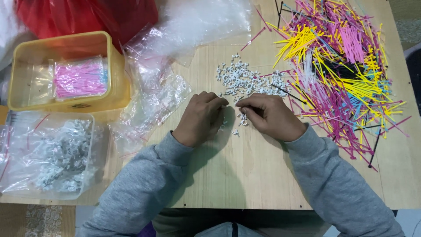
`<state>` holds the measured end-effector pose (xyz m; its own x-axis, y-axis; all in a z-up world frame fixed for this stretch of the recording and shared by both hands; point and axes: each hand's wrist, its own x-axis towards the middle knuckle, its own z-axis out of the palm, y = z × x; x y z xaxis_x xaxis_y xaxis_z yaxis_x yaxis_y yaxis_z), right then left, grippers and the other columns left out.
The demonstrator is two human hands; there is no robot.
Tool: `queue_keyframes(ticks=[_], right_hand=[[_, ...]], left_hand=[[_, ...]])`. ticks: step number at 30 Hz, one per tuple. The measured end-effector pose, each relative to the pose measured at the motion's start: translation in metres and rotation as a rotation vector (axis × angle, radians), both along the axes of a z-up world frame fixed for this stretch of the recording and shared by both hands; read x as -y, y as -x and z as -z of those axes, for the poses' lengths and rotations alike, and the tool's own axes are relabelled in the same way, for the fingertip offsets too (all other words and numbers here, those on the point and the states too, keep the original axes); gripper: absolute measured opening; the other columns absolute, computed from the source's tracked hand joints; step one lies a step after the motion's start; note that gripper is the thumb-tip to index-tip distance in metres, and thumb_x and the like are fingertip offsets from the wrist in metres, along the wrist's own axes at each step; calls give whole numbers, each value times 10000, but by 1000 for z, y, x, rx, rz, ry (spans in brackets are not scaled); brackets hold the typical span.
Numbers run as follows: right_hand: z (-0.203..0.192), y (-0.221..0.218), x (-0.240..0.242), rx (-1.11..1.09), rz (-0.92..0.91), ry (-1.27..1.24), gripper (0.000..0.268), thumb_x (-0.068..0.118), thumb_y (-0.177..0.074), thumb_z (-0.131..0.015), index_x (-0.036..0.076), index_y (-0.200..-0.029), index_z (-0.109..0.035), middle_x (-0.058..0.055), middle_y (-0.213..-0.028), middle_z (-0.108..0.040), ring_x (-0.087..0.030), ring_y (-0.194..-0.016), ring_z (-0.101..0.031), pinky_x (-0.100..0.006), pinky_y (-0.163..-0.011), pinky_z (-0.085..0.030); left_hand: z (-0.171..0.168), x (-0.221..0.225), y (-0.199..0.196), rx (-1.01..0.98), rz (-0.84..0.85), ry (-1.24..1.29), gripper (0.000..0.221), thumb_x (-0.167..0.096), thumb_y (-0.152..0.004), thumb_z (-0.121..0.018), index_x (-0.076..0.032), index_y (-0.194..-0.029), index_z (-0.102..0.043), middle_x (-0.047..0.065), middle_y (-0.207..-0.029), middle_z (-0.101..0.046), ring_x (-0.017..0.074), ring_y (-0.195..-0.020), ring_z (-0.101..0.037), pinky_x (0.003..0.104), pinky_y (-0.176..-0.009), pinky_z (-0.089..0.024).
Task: Picking up small white plastic components from a table and placing them into a small plastic bag.
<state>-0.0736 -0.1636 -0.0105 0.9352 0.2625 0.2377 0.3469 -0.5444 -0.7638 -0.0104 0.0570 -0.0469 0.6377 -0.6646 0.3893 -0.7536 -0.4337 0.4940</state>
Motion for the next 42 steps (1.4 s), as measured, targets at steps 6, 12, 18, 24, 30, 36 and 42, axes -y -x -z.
queue_keyframes(ticks=[6,12,18,24,30,36,42], right_hand=[[2,-2,5,-26,-1,15,203,23,-919,-654,-8,-1089,-760,-206,-852,-733,-322,-787,-729,-421,-675,-554],[-2,-2,2,-43,-48,76,196,8,-852,-719,-53,-1033,-759,-249,-835,-716,-387,-766,-730,-464,-646,-556],[8,-2,7,-62,-23,70,199,44,-874,-747,-6,-1065,-773,-183,-838,-729,-290,-737,-722,-416,-664,-557],[5,-3,3,-65,4,66,222,19,-862,-756,4,-1083,-766,-157,-840,-730,-279,-729,-725,-414,-670,-557],[12,-1,2,-60,40,77,211,51,-869,-762,22,-1078,-771,-144,-841,-726,-275,-741,-727,-402,-700,-559],[14,-6,4,-21,72,121,223,67,-911,-748,18,-1128,-763,-175,-873,-723,-317,-783,-731,-425,-712,-559],[25,-7,21,79,197,181,166,105,-965,-710,28,-1102,-765,-162,-873,-705,-316,-777,-709,-385,-680,-551]], left_hand=[[-6,0,1,12,25,-25,213,-42,-834,-714,-39,-1036,-780,146,-820,-712,280,-737,-681,367,-710,-545],[-21,7,11,-30,58,11,230,-96,-858,-718,-36,-1072,-778,164,-837,-713,294,-760,-691,397,-748,-547],[-16,14,20,-47,35,50,314,-289,-893,-750,-38,-1082,-771,168,-846,-696,284,-773,-676,427,-791,-540],[-16,22,26,-27,-20,67,380,-374,-774,-825,-53,-965,-755,115,-779,-644,270,-743,-630,451,-805,-490],[9,30,27,-60,-77,-30,238,-324,-783,-793,-106,-859,-733,33,-731,-614,214,-726,-609,411,-822,-452],[14,27,24,-75,-50,-36,129,-222,-796,-766,-101,-829,-731,41,-687,-615,226,-702,-625,429,-834,-459],[-2,20,27,-77,-49,24,196,-285,-771,-713,-109,-855,-729,48,-678,-620,244,-702,-639,447,-845,-478]])
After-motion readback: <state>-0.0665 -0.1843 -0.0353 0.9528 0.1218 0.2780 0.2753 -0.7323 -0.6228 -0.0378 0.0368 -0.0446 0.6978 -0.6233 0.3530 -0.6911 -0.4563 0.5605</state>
